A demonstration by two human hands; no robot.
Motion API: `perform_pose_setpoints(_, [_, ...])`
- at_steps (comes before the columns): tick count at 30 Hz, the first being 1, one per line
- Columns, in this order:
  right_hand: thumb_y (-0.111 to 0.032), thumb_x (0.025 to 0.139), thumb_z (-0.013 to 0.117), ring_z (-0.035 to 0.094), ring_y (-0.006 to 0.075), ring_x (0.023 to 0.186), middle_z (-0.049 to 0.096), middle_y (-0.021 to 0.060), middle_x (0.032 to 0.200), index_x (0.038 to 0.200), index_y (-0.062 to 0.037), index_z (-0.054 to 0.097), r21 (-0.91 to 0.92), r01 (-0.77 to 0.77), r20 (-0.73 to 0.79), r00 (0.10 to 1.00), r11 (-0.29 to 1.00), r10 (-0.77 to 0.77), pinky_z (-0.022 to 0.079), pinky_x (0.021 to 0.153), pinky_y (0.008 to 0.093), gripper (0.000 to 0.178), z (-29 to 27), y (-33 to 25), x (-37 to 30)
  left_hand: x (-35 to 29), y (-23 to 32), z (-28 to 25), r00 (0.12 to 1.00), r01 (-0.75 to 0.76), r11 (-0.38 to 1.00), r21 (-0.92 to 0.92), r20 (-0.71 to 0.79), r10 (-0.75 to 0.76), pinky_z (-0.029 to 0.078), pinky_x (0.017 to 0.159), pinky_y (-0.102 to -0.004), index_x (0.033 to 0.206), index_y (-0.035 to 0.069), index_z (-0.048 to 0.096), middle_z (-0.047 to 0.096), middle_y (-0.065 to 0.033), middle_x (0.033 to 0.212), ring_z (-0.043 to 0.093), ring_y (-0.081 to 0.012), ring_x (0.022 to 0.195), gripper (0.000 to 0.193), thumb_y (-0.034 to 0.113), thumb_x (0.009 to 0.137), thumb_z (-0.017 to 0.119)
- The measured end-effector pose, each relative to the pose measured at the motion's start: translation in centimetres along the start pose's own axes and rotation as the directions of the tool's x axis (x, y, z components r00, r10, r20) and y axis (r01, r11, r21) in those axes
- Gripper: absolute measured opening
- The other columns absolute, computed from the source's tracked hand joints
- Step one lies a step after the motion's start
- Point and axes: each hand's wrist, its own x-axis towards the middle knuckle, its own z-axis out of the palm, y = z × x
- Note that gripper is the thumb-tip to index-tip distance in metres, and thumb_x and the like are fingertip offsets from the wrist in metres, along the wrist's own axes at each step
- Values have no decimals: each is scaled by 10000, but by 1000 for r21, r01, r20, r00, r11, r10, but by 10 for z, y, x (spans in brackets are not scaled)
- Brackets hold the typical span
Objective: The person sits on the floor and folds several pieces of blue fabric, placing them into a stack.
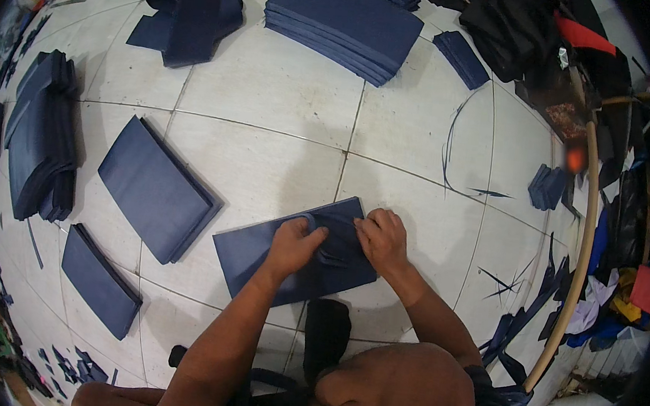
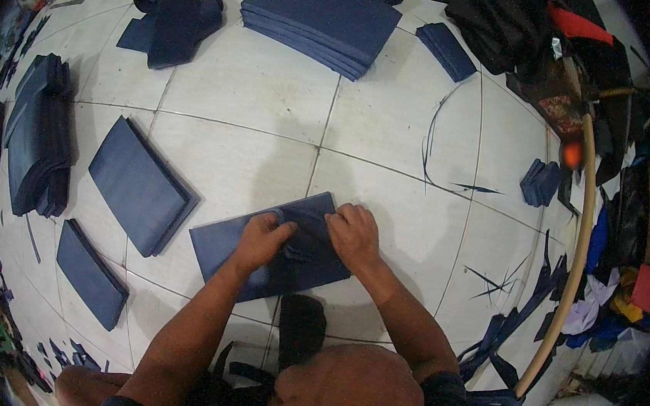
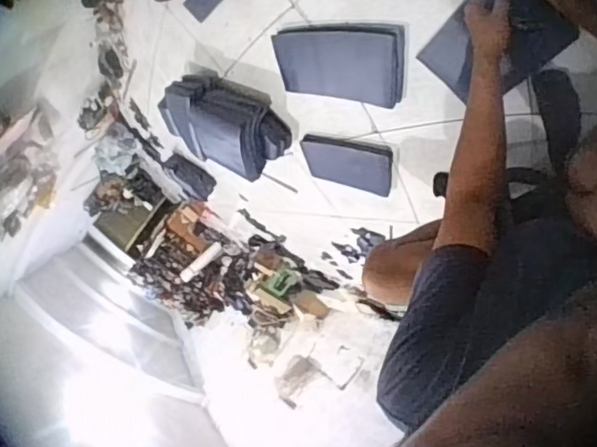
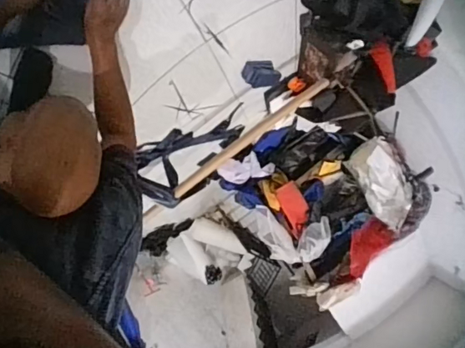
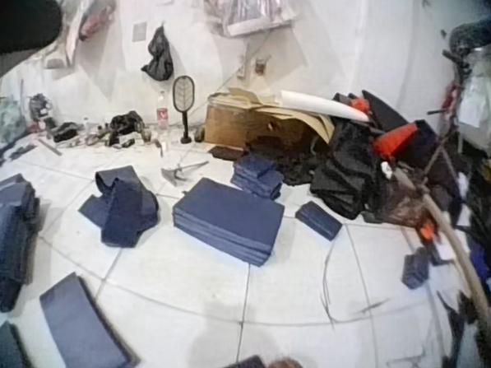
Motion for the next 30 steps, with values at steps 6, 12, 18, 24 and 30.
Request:
perform_pose_setpoints(6, [-82,828,734,597,290,861,599,88,874,950,-40,587,311,-234,210,962,921,174,475,774,384,195,-14,-15,4,-4,15,-5,999,32,996,89,9,-33,455,598,-317,807,-36,652,632,-60,709,563,-126,656,322,273,880,704])
perform_pose_setpoints(12, [-144,830,756,608,306,816,646,116,894,1047,-54,630,364,-413,280,903,835,325,474,771,417,266,-26,-33,10,-7,13,0,1000,7,999,-48,-24,-8,461,580,-348,752,-40,622,609,-117,640,578,-166,604,378,310,872,700])
perform_pose_setpoints(18, [-176,852,757,611,292,811,654,115,869,947,-36,708,394,-255,255,953,883,162,484,757,404,176,-22,-37,1,-6,12,-2,999,4,1000,15,-41,-3,463,599,-355,738,-37,615,618,-130,658,577,-171,629,410,338,893,673])
perform_pose_setpoints(24, [-148,883,724,619,267,841,661,110,895,1007,-34,729,436,-176,278,959,883,54,498,760,376,169,-24,-37,-1,-7,13,-1,999,45,995,86,-12,-45,453,597,-310,813,-16,655,624,-63,711,560,-130,652,329,299,899,694])
perform_pose_setpoints(30, [-173,926,662,584,259,871,609,102,935,1169,-52,691,240,-210,242,958,948,151,478,765,394,273,-13,-11,13,-4,-1,-3,1000,3,999,54,8,-3,454,579,-301,844,-16,655,645,-60,729,574,-122,637,291,265,895,710])
